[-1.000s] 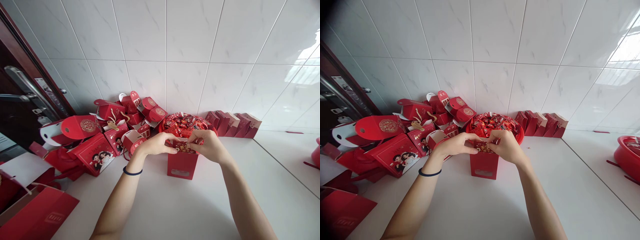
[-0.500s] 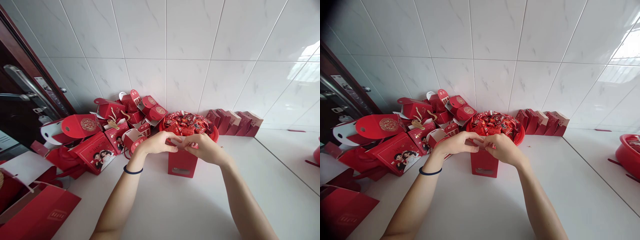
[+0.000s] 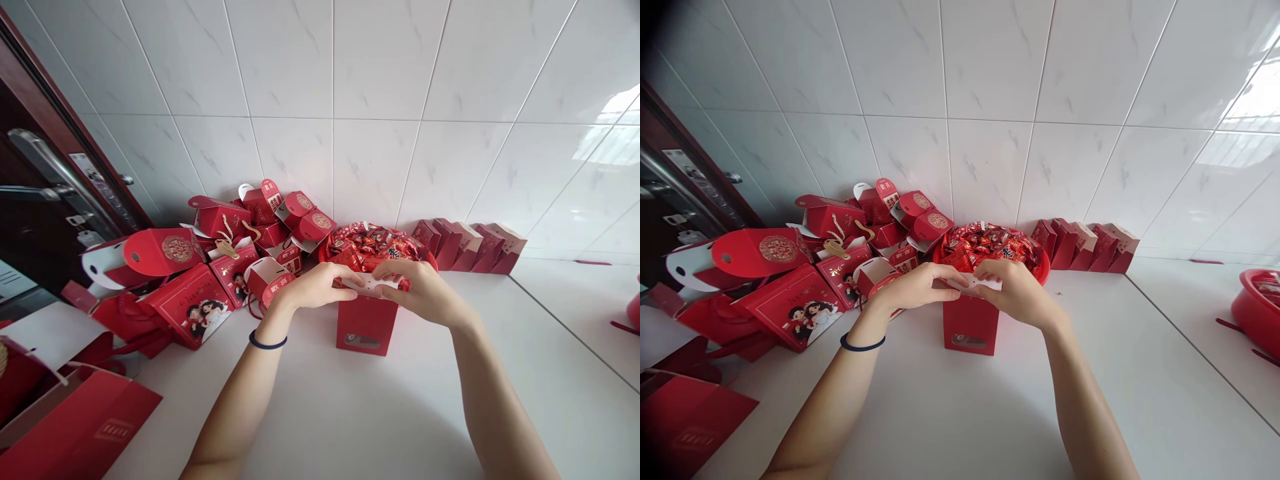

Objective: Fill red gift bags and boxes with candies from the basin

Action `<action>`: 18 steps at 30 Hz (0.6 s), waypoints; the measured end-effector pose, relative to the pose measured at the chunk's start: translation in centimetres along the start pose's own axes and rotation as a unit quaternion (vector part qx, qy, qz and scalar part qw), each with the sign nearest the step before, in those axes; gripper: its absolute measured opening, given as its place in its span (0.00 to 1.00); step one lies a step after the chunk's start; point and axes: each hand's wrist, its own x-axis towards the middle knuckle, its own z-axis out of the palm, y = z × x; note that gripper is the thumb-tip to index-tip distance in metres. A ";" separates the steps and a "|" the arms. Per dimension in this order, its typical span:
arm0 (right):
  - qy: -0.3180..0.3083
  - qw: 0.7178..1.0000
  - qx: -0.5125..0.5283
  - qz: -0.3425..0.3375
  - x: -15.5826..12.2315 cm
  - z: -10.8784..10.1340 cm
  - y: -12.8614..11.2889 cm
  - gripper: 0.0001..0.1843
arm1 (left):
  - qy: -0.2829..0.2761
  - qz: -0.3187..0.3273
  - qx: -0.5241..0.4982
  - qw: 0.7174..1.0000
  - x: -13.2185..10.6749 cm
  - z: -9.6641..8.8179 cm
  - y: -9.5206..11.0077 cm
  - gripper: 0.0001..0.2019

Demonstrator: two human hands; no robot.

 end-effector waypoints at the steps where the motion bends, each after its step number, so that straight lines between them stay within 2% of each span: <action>1: 0.024 1.000 -0.012 0.002 -0.1 -0.3 0.1 0.08 | -0.001 0.002 0.007 1.000 0.0 0.0 0.1 0.14; 4: 0.054 0.998 -0.033 0.008 -0.4 -1.0 0.7 0.19 | -0.005 0.006 0.033 0.999 -0.1 -0.1 0.1 0.17; 7: -0.012 0.999 -0.034 0.039 -0.5 -1.1 1.3 0.31 | 0.011 0.025 0.066 0.997 0.2 0.2 -0.1 0.17; 9: -0.070 0.994 -0.035 0.070 -0.4 -0.9 1.7 0.35 | 0.026 0.043 0.088 0.995 0.4 0.4 -0.3 0.15; 11: -0.095 0.991 -0.036 0.081 -0.2 -0.6 2.0 0.33 | 0.035 0.058 0.104 0.992 0.6 0.6 -0.5 0.14; 13: -0.086 0.993 -0.034 0.069 0.0 -0.6 2.3 0.24 | 0.048 0.072 0.108 0.990 0.7 0.7 -0.6 0.14; 16: -0.070 0.996 -0.019 0.053 0.1 -0.9 2.5 0.11 | 0.093 0.094 0.090 0.987 0.5 0.6 -0.6 0.13; 18: -0.062 0.997 0.010 0.053 0.0 -1.4 2.4 0.09 | 0.131 0.106 0.065 0.984 0.4 0.5 -0.6 0.12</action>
